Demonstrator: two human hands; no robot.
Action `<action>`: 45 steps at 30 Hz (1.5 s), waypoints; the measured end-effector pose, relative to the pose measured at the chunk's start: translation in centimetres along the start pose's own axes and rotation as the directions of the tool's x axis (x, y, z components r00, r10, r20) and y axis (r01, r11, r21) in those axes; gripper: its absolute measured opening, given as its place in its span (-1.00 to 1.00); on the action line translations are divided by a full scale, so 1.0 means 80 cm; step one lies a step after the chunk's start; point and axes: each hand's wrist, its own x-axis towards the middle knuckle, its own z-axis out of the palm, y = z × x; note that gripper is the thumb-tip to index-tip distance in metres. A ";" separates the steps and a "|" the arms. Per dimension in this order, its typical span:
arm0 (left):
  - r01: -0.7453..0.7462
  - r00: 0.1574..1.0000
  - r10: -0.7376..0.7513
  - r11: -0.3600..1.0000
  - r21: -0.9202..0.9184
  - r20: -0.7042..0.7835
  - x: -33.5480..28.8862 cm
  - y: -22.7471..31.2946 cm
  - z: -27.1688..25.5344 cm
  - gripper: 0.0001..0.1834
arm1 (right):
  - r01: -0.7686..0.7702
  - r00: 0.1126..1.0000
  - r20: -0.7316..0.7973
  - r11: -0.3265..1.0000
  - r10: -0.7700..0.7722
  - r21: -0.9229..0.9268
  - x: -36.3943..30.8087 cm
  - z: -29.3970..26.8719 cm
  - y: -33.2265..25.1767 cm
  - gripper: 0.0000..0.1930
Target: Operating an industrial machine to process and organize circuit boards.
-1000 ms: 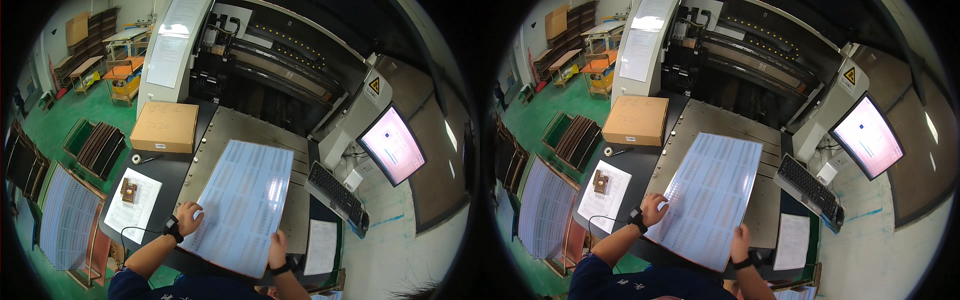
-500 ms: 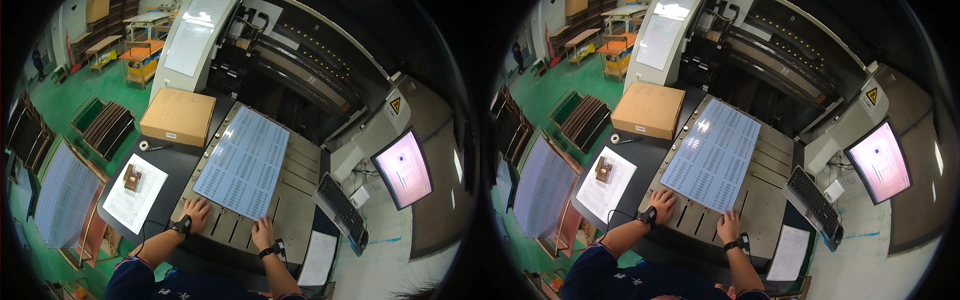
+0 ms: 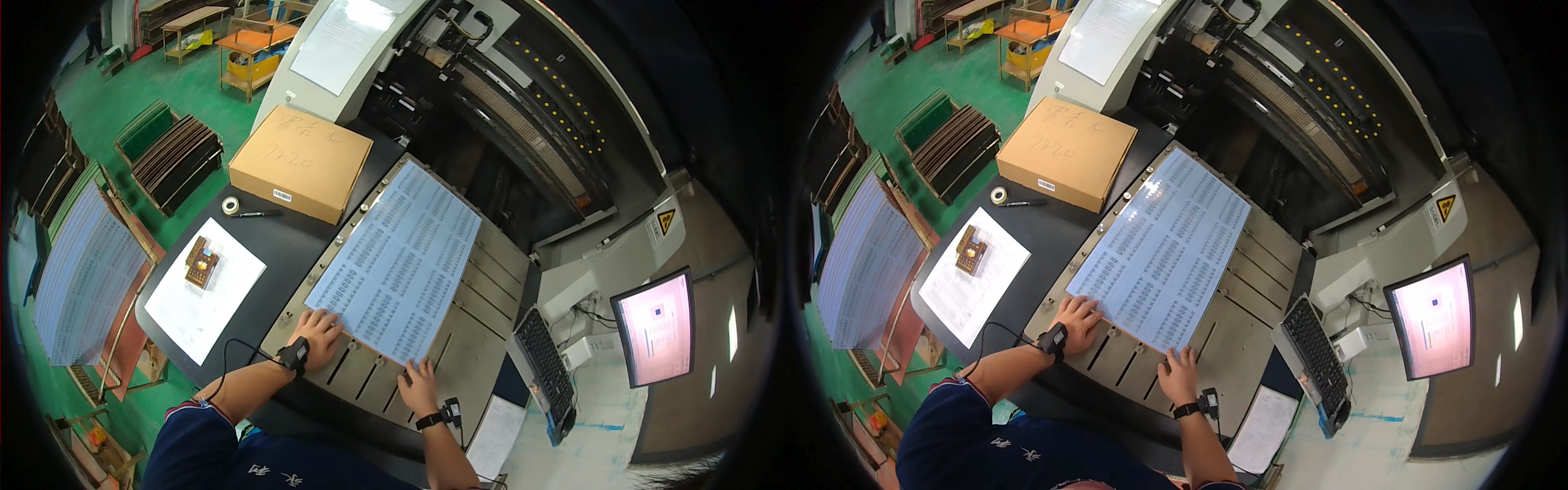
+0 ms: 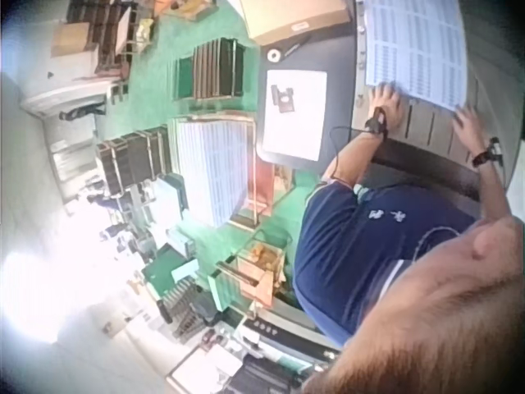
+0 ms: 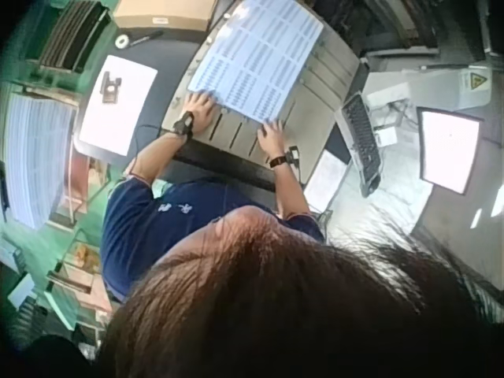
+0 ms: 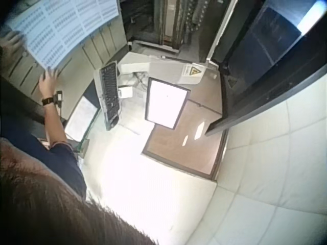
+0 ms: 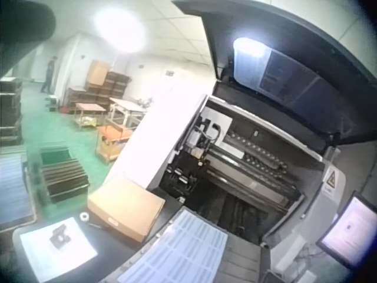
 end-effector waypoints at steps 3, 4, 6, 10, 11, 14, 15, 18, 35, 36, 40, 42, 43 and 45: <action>0.019 1.000 -0.019 1.000 -0.025 -0.008 0.005 0.005 -0.009 -0.62 | 0.028 0.999 0.018 1.000 -0.028 0.009 0.003 -0.006 0.003 -0.51; 0.018 1.000 -0.018 0.999 -0.027 -0.010 0.005 0.004 -0.010 -0.62 | 0.039 0.999 0.037 0.999 -0.039 0.006 0.005 -0.008 0.006 -0.50; 0.029 1.000 -0.029 0.999 -0.025 0.005 0.004 0.004 -0.010 -0.60 | 0.020 0.998 0.051 0.998 -0.023 0.068 0.011 -0.012 0.013 -0.50; 0.005 1.000 -0.005 1.000 -0.029 -0.004 0.001 0.004 -0.007 -0.59 | -0.052 0.997 -0.040 0.989 0.058 0.141 -0.006 -0.005 0.006 -0.50; 0.002 1.000 -0.002 0.999 -0.040 0.001 0.001 0.005 -0.007 -0.58 | -0.054 0.997 -0.051 0.989 0.062 0.141 -0.018 -0.001 0.000 -0.50; -0.003 1.000 0.004 0.999 -0.040 0.007 -0.004 0.000 -0.004 -0.58 | -0.106 0.988 -0.113 0.994 0.106 0.013 -0.064 0.013 -0.035 -0.51; -0.003 1.000 0.003 0.999 -0.037 0.008 -0.004 0.000 -0.001 -0.58 | -0.116 0.986 -0.120 0.993 0.117 0.013 -0.083 0.019 -0.045 -0.51; 0.003 1.000 -0.003 1.000 -0.009 0.006 -0.004 0.001 -0.001 -0.58 | -0.070 0.993 -0.093 0.998 0.070 -0.002 -0.134 0.033 -0.063 -0.52; -0.014 0.996 0.000 0.987 0.162 0.091 -0.133 0.027 -0.024 -0.50 | -0.344 0.922 -0.163 0.936 0.351 0.071 -0.274 0.060 -0.040 -0.57; -0.026 0.995 0.010 0.987 0.160 0.102 -0.146 0.039 -0.032 -0.48 | -0.340 0.910 -0.243 0.940 0.336 0.026 -0.292 0.076 -0.024 -0.60; 0.087 0.993 -0.100 0.979 0.185 0.062 -0.226 0.060 -0.044 -0.54 | -0.248 0.928 -0.284 0.969 0.242 0.016 -0.329 0.082 -0.007 -0.61; 0.133 0.984 -0.154 0.969 0.210 0.085 -0.257 0.064 -0.040 -0.52 | -0.193 0.915 -0.349 0.979 0.202 0.061 -0.335 0.081 0.003 -0.61; 0.126 0.986 -0.147 0.967 0.220 0.083 -0.269 0.069 -0.040 -0.52 | -0.191 0.912 -0.356 0.979 0.204 0.071 -0.335 0.082 0.005 -0.61; 0.174 0.984 -0.180 0.944 0.281 -0.007 -0.296 0.077 -0.041 -0.52 | -0.130 0.920 -0.362 0.988 0.150 0.078 -0.328 0.083 0.005 -0.61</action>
